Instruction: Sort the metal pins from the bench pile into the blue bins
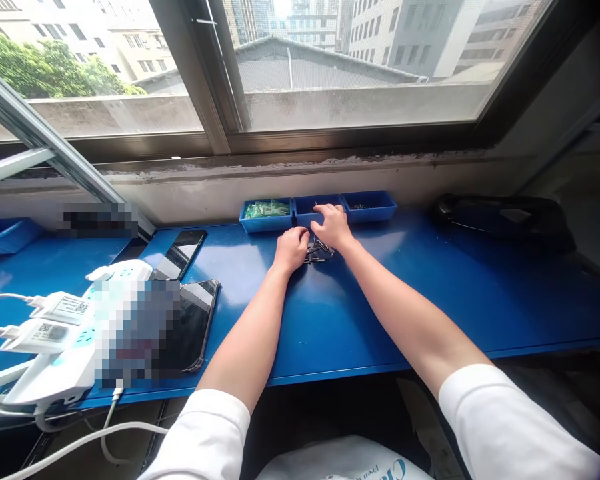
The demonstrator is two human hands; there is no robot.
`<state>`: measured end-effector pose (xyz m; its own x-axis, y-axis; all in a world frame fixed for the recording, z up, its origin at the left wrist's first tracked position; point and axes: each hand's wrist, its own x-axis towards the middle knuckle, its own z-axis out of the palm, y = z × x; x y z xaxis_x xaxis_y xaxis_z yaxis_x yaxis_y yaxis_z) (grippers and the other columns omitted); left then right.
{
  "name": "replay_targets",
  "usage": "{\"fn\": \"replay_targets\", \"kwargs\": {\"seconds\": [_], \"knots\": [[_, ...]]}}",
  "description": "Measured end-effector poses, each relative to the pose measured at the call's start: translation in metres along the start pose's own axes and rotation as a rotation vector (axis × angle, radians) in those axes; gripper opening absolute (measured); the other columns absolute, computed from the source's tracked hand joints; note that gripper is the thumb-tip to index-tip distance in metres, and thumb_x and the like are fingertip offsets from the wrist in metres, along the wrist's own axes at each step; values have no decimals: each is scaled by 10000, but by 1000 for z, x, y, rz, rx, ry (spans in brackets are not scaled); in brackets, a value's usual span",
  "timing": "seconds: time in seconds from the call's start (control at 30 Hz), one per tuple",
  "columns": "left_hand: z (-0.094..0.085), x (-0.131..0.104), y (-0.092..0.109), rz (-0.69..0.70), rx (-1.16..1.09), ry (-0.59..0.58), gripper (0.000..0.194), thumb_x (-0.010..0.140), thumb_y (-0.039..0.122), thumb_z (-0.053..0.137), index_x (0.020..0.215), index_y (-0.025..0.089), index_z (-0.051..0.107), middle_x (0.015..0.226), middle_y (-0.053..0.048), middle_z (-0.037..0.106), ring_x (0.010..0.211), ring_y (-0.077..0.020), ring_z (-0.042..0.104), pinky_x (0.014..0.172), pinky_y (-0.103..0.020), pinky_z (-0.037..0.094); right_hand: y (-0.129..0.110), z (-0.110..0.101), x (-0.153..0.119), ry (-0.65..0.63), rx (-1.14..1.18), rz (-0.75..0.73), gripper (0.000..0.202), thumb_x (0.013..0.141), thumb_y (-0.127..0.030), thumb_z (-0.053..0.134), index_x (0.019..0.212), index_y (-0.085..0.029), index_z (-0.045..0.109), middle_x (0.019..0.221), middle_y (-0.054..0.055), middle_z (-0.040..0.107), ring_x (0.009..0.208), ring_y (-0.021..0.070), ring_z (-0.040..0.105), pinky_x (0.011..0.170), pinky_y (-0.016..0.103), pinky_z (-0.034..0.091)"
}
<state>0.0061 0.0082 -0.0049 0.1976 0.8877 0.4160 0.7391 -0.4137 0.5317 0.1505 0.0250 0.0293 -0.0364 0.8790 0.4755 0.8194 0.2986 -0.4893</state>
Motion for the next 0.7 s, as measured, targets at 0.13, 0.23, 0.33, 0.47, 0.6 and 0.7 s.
{"fn": "replay_targets", "kwargs": {"seconds": [0.13,0.23,0.33,0.47,0.6,0.7], "knots": [[-1,-1,1,4,14,-9,267,907,294,415,1015,194,637,1039,-70,677,982,-214,602,883,-329,455,-5,0,11,-156,-200,-3,498,752,-280,545,1241,-187,563,1267,91,566,1122,330,420,930,510,371],[-1,-1,1,9,21,-8,261,904,287,420,1007,194,640,1029,-70,677,976,-212,603,879,-325,456,-8,0,14,-244,-279,-27,491,749,-281,553,1233,-197,567,1324,93,520,1153,347,383,935,525,349],[0,-1,1,7,28,-10,257,903,276,418,995,195,643,1022,-73,676,974,-209,603,878,-322,456,-9,2,12,-243,-277,-33,497,746,-278,562,1238,-204,561,1415,91,422,1184,355,348,944,528,333],[1,-1,1,10,19,-7,243,892,279,437,982,193,645,1006,-75,677,970,-206,603,878,-317,458,-9,5,-4,-67,-146,-55,405,786,-254,526,1180,-193,596,1353,111,460,1186,329,340,941,485,341],[0,-2,1,19,12,-5,218,855,244,481,981,182,648,1013,-79,676,972,-213,603,891,-331,459,-3,7,-25,-5,-13,-71,266,784,-227,520,1004,-180,663,1119,118,571,1075,290,430,916,430,372],[0,-3,1,22,27,-14,216,836,226,499,982,187,654,1027,-74,676,987,-216,601,909,-334,456,4,7,-33,-45,-1,-49,282,746,-261,566,998,-191,671,1049,102,591,1014,281,468,895,422,392]]}}
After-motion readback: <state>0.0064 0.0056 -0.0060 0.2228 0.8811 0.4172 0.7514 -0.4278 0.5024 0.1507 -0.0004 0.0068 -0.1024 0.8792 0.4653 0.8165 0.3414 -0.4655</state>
